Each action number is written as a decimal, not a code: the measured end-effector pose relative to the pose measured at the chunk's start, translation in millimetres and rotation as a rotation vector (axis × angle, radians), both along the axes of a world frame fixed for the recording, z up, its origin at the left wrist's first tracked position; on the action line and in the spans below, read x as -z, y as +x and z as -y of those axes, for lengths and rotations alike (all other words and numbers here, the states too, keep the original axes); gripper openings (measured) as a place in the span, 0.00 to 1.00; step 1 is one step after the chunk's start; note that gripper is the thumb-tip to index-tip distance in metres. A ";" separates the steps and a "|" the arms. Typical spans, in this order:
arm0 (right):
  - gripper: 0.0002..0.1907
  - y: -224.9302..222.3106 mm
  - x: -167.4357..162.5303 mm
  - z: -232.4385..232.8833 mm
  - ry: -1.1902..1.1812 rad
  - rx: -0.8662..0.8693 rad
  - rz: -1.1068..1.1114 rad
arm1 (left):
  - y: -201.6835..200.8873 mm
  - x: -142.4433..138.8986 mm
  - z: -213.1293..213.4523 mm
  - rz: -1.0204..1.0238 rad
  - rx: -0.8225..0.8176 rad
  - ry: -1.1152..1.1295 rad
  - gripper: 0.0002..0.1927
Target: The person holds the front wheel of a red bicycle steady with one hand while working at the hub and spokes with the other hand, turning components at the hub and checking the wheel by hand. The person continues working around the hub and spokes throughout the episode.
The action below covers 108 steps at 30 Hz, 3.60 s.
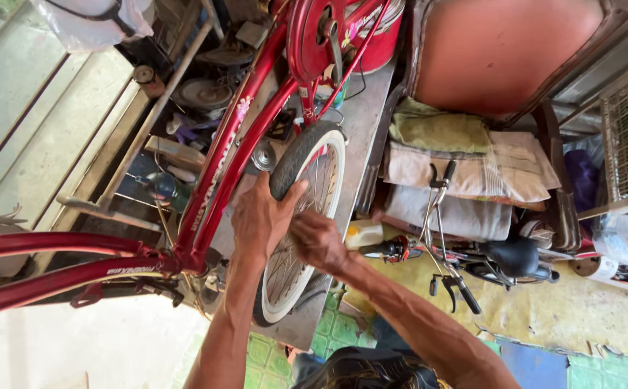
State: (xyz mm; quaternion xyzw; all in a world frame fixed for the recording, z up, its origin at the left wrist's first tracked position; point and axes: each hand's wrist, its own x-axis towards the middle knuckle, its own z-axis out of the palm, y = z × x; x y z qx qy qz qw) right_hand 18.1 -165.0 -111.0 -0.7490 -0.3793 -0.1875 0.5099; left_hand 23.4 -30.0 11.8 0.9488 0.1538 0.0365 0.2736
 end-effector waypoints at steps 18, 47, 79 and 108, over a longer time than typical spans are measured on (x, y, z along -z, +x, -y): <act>0.14 1.1 9.6 -2.3 0.001 0.050 -0.003 | -2.5 -6.3 1.2 -0.020 0.004 -0.048 0.36; 0.16 -17.5 20.9 21.3 0.073 0.146 -0.079 | -11.5 -9.6 4.9 0.164 0.040 -0.057 0.34; 0.09 23.1 11.8 25.8 -0.145 -0.065 -0.064 | -14.1 -14.6 7.1 -0.022 -0.035 -0.062 0.32; 0.12 49.9 4.0 39.5 -0.322 -0.275 0.017 | -8.7 -1.3 10.7 0.015 0.001 -0.036 0.37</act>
